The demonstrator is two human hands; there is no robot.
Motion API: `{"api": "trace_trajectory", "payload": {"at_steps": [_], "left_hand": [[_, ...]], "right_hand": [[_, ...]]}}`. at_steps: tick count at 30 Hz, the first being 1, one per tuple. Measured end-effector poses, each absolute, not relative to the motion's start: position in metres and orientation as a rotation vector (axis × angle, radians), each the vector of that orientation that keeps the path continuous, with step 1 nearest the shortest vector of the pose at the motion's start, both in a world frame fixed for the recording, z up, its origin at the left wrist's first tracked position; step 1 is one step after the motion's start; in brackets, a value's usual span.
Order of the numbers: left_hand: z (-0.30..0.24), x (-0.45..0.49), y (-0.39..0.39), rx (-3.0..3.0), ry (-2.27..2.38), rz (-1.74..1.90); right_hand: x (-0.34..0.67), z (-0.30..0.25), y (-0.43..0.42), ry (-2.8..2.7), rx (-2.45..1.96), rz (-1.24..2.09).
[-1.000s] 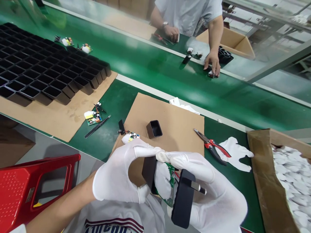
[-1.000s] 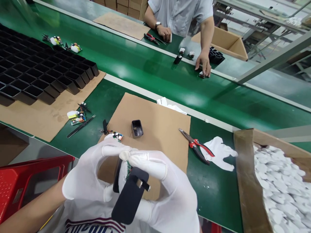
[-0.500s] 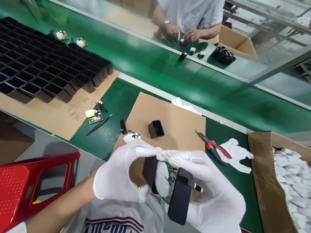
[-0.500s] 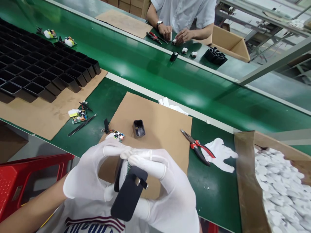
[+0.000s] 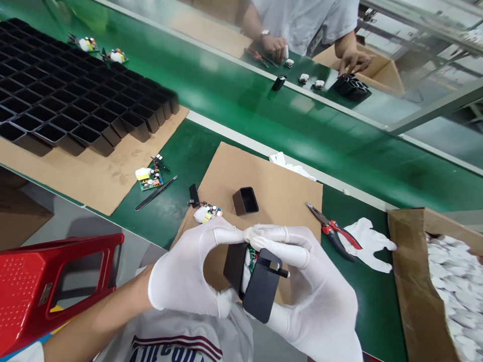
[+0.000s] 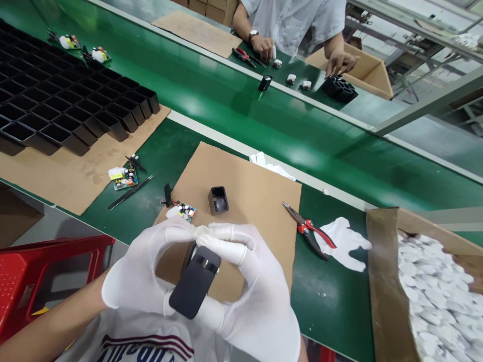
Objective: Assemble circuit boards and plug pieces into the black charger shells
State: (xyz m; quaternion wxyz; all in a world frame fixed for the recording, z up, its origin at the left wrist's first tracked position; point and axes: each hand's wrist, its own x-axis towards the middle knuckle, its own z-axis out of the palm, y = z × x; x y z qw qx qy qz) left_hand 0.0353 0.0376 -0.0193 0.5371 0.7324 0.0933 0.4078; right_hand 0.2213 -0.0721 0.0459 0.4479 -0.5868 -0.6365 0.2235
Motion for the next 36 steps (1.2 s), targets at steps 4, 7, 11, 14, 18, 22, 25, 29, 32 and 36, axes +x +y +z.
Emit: {"api": "trace_trajectory", "payload": {"at_steps": [4, 7, 11, 14, 18, 22, 25, 29, 32, 36], "left_hand": [[-0.021, 0.037, 0.038, 1.739, 0.232, 0.992], [-0.022, 0.037, 0.038, 1.722, 0.227, 0.989], [-0.024, 0.038, 0.039, 1.709, 0.186, 1.033], [-0.024, 0.039, 0.040, 1.691, 0.164, 1.053], [-0.018, 0.041, 0.042, 1.629, 0.109, 1.036], [-0.014, 0.042, 0.043, 1.605, 0.088, 1.045], [-0.019, 0.041, 0.043, 1.624, 0.092, 1.058], [-0.030, 0.041, 0.040, 1.641, 0.154, 1.088], [-0.030, 0.043, 0.038, 1.656, 0.189, 1.105], [-0.027, 0.045, 0.038, 1.664, 0.186, 1.091]], "right_hand": [[0.219, 0.045, -0.071, -1.550, -1.439, 0.562], [0.220, 0.043, -0.073, -1.577, -1.437, 0.580], [0.219, 0.043, -0.076, -1.535, -1.329, 0.612], [0.213, 0.046, -0.075, -1.536, -1.307, 0.539], [0.198, 0.048, -0.071, -1.455, -1.298, 0.457], [0.185, 0.041, -0.068, -1.256, -1.310, 0.395], [0.179, 0.038, -0.068, -1.158, -1.368, 0.416], [0.178, 0.040, -0.067, -1.124, -1.417, 0.461], [0.178, 0.041, -0.068, -1.117, -1.468, 0.447], [0.181, 0.038, -0.070, -1.147, -1.493, 0.427]]}}
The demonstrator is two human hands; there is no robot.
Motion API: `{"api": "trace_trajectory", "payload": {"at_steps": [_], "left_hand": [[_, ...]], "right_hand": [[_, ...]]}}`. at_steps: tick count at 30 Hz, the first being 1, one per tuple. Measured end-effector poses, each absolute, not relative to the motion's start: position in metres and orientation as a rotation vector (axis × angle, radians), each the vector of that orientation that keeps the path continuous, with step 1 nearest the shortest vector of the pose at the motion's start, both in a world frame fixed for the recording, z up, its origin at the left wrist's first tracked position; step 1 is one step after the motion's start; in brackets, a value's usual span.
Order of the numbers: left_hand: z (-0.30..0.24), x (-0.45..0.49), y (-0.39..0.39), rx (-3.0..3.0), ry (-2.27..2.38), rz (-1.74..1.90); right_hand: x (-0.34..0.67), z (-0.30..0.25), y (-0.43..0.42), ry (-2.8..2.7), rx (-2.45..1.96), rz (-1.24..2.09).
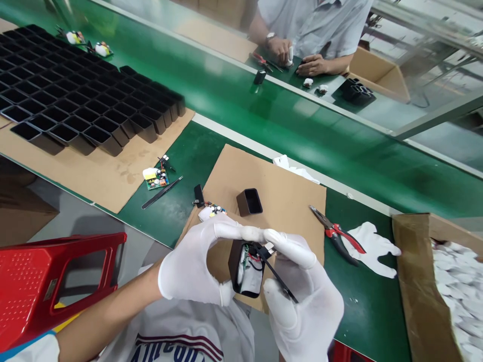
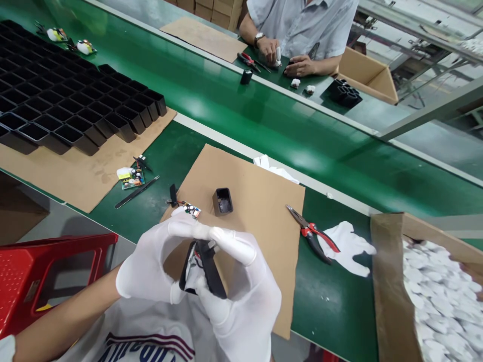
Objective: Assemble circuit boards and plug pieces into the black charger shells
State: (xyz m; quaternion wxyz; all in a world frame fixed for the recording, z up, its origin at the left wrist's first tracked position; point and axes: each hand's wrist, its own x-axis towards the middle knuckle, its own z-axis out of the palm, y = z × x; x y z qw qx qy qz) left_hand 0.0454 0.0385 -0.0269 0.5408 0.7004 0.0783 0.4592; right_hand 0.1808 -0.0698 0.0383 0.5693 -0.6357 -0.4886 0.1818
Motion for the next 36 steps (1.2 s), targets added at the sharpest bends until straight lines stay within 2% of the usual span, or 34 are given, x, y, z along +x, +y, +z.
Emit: {"api": "trace_trajectory", "payload": {"at_steps": [6, 11, 16, 23, 31, 36], "left_hand": [[-0.036, 0.042, 0.040, 1.655, 0.187, 1.073], [-0.036, 0.035, 0.040, 1.773, 0.193, 1.038], [-0.010, 0.021, 0.042, 1.980, 0.293, 0.962], [0.034, -0.002, 0.055, 2.204, 0.437, 0.736], [0.049, 0.004, 0.055, 2.267, 0.387, 0.705], [0.063, 0.009, 0.053, 2.330, 0.350, 0.614]], "right_hand": [[0.198, 0.037, -0.064, -1.428, -1.367, 0.613], [0.212, 0.037, -0.068, -1.515, -1.371, 0.606], [0.213, 0.026, -0.074, -1.489, -1.368, 0.693], [0.186, -0.003, -0.064, -1.314, -1.125, 0.701], [0.193, -0.011, -0.062, -1.334, -1.062, 0.657], [0.194, -0.011, -0.071, -1.230, -1.038, 0.752]]}}
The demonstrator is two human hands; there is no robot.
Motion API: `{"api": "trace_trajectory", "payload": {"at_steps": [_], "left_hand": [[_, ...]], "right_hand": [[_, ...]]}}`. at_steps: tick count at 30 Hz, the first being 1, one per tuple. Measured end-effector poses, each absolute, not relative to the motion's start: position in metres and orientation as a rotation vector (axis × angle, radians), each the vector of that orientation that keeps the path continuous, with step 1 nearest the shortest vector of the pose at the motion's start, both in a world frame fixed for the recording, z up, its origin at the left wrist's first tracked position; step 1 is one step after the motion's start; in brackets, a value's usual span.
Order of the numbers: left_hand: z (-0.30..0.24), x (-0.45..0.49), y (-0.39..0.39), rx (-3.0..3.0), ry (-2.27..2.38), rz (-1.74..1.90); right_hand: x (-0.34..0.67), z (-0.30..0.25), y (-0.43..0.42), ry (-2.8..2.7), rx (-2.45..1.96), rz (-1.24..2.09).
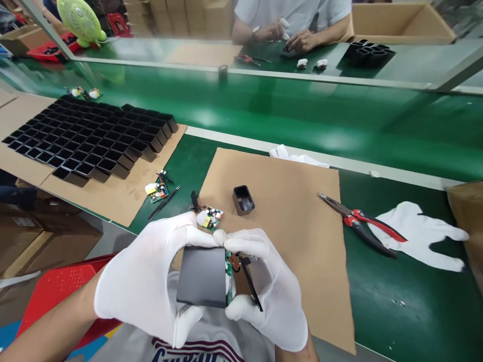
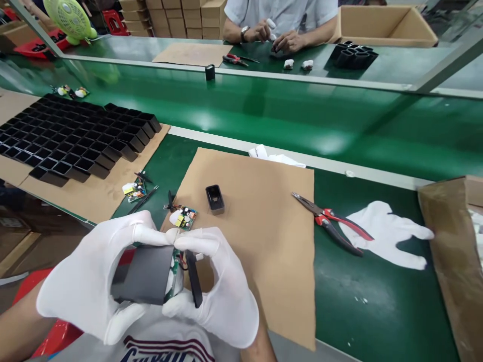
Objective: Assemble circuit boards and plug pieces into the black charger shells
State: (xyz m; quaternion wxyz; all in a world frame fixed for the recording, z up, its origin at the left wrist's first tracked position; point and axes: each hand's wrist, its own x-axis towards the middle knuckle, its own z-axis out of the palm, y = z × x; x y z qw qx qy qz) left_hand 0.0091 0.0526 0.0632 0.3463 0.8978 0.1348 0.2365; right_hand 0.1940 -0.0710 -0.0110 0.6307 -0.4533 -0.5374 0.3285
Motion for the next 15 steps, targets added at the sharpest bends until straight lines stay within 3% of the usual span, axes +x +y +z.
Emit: {"api": "trace_trajectory", "payload": {"at_steps": [9, 15], "left_hand": [[0.081, 0.024, 0.048, 2.479, 0.392, 0.479], [0.056, 0.029, 0.042, 2.334, 0.304, 0.595]], "right_hand": [[0.197, -0.016, -0.091, -1.104, -1.074, 0.734], [0.194, -0.016, -0.097, -0.924, -0.875, 0.756]]}}
